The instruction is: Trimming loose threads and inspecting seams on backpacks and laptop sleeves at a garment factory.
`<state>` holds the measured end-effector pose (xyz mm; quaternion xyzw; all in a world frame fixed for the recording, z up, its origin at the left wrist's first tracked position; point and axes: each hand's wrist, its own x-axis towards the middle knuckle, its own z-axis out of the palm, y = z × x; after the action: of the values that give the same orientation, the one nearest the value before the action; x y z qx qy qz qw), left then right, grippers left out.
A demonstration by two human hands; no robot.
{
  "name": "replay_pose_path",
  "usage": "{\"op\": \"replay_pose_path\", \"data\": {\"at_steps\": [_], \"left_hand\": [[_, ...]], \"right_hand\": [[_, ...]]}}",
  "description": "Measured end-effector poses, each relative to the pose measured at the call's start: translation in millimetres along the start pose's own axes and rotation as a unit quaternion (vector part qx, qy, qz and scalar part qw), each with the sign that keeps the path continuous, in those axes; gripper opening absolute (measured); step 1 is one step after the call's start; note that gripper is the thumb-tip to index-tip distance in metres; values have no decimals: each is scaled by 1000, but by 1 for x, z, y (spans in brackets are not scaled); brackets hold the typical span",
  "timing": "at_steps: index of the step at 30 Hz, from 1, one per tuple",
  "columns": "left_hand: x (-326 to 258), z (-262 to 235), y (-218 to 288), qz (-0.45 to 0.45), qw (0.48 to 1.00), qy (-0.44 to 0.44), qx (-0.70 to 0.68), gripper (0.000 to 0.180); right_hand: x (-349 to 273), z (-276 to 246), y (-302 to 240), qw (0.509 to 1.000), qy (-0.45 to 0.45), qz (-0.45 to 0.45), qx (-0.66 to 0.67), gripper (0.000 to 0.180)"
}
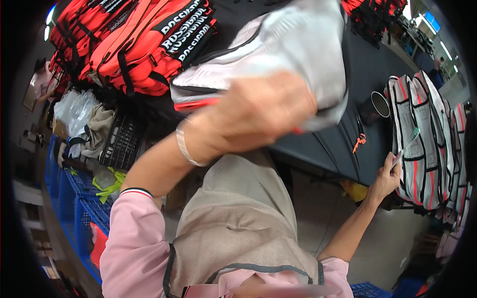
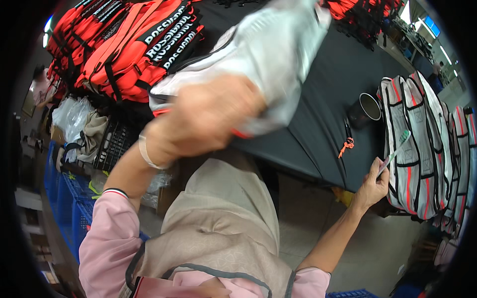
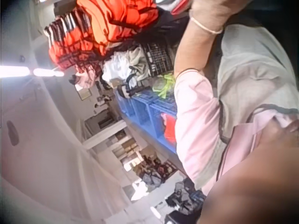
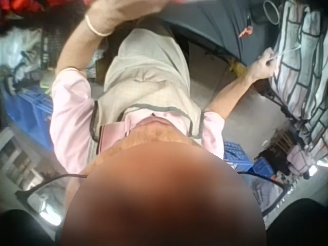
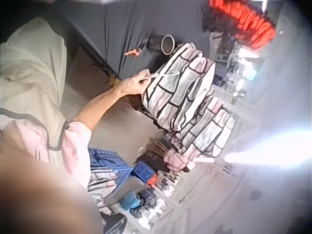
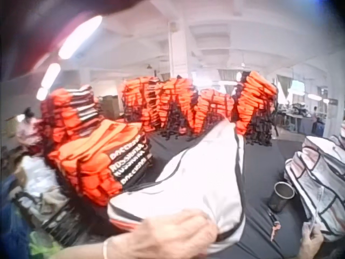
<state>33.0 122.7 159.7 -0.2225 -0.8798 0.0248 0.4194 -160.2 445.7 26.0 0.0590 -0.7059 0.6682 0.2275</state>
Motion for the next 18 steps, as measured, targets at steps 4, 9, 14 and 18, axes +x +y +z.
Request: {"op": "replay_pose_path", "data": {"at_steps": [4, 9, 14, 18], "left_hand": [[-78, 78, 49, -78, 976, -185, -89, 9], [-127, 90, 67, -160, 961, -171, -146, 35], [-135, 86, 66, -172, 957, -178, -155, 36], [-141, 78, 68, -150, 960, -157, -174, 35]], "right_hand": [[-10, 9, 1, 998, -29, 47, 32, 12], [-25, 20, 10, 984, -168, 45, -46, 15], [-35, 58, -11, 944, -289, -75, -141, 23], [-28, 92, -39, 926, -332, -77, -160, 24]]}}
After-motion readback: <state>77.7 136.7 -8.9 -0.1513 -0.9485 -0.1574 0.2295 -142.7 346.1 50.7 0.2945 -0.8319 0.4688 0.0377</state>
